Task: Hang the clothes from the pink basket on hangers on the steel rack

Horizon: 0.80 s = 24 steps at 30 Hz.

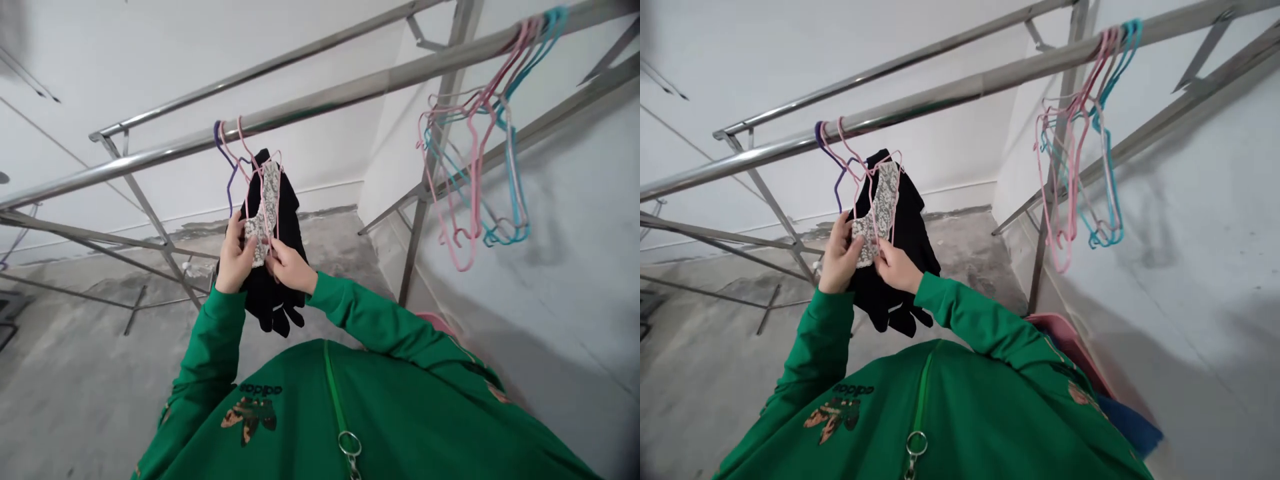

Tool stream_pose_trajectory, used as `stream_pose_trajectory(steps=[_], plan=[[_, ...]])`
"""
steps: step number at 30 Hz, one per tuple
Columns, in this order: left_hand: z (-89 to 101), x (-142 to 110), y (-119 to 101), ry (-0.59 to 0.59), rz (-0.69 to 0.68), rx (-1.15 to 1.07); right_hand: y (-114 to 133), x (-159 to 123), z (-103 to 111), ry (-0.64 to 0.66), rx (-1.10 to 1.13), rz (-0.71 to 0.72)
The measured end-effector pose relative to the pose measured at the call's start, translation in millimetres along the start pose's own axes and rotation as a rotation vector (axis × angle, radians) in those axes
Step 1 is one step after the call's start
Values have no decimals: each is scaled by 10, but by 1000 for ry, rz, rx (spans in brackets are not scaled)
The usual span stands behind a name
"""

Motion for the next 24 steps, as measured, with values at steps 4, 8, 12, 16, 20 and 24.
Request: stream_pose_trajectory(steps=[4,8,12,16,20,24], plan=[[-27,19,22,29,107,-110,102,-253,398,-246,282,52],[24,-51,-10,15,202,134,362,-494,895,-446,441,16],[99,-173,-80,86,271,297,610,-723,1372,-637,411,54],[220,-321,-217,94,300,421,738,-893,1777,-803,343,121],[282,-509,-340,-7,252,744,706,-975,2056,-896,260,133],[306,-732,-299,-249,150,1002,623,-1140,2200,-949,-73,163]])
Point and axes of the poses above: each hand's wrist, its own x-axis towards the middle knuckle, its own z-axis out of the back of the hand, y = z × x, the point moved 4 cm from there along x, towards the middle knuckle, and after that the axes turned 9 degrees about x, right-handed, at the moved point
